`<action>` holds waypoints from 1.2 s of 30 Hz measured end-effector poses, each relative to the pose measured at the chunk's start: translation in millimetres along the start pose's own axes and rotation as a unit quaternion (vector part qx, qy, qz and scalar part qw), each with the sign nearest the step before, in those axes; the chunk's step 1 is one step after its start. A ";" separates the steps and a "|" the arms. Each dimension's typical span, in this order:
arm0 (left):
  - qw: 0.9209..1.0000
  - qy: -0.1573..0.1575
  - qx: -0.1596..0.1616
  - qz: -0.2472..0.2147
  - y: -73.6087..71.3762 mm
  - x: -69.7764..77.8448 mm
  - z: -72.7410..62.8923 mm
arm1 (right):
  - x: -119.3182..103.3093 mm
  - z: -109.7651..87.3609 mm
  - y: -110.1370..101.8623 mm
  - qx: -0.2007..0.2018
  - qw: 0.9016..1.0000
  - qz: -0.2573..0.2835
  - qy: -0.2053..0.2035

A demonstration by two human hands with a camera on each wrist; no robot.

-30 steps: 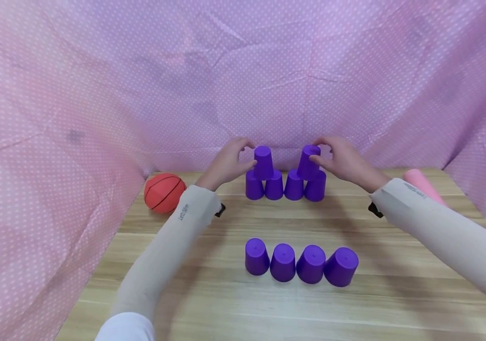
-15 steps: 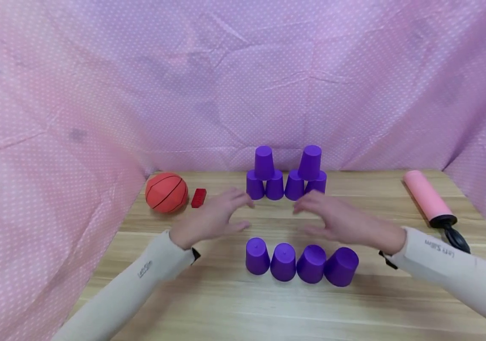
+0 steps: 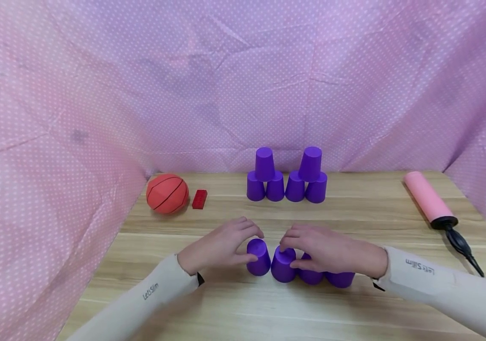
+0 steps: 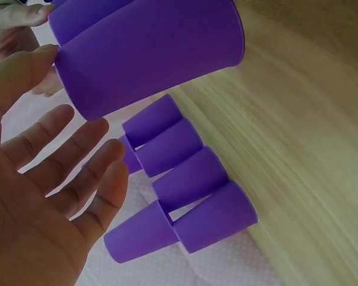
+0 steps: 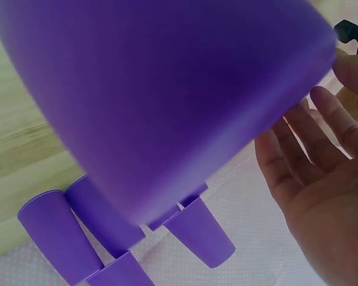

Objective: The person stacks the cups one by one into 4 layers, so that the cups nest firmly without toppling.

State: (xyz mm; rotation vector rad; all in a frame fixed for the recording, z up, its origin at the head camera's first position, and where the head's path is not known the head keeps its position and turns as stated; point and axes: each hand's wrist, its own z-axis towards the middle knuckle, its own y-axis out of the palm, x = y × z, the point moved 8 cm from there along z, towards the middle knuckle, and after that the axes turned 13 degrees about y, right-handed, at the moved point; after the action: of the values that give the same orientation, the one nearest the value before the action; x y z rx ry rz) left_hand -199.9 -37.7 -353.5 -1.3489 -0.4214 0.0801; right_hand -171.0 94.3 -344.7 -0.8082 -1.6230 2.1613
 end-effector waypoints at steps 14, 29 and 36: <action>0.999 -0.013 -0.001 -0.033 6.9 0.0 -5.0 | -0.3 -0.3 1.7 0.000 1.000 0.010 0.010; 0.998 -0.014 0.055 -0.012 -9.5 -3.8 -5.4 | 8.9 -1.2 -24.8 0.065 0.997 0.033 -0.019; 0.986 0.015 0.159 0.040 -55.8 -11.0 7.2 | 26.7 5.3 -74.1 0.137 0.990 0.023 -0.012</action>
State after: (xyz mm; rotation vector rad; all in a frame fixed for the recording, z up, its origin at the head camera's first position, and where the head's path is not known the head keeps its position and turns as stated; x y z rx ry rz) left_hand -222.8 -47.0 -301.8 -1.0498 -0.3141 0.1855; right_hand -201.2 127.8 -279.9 -0.7447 -1.2892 2.3655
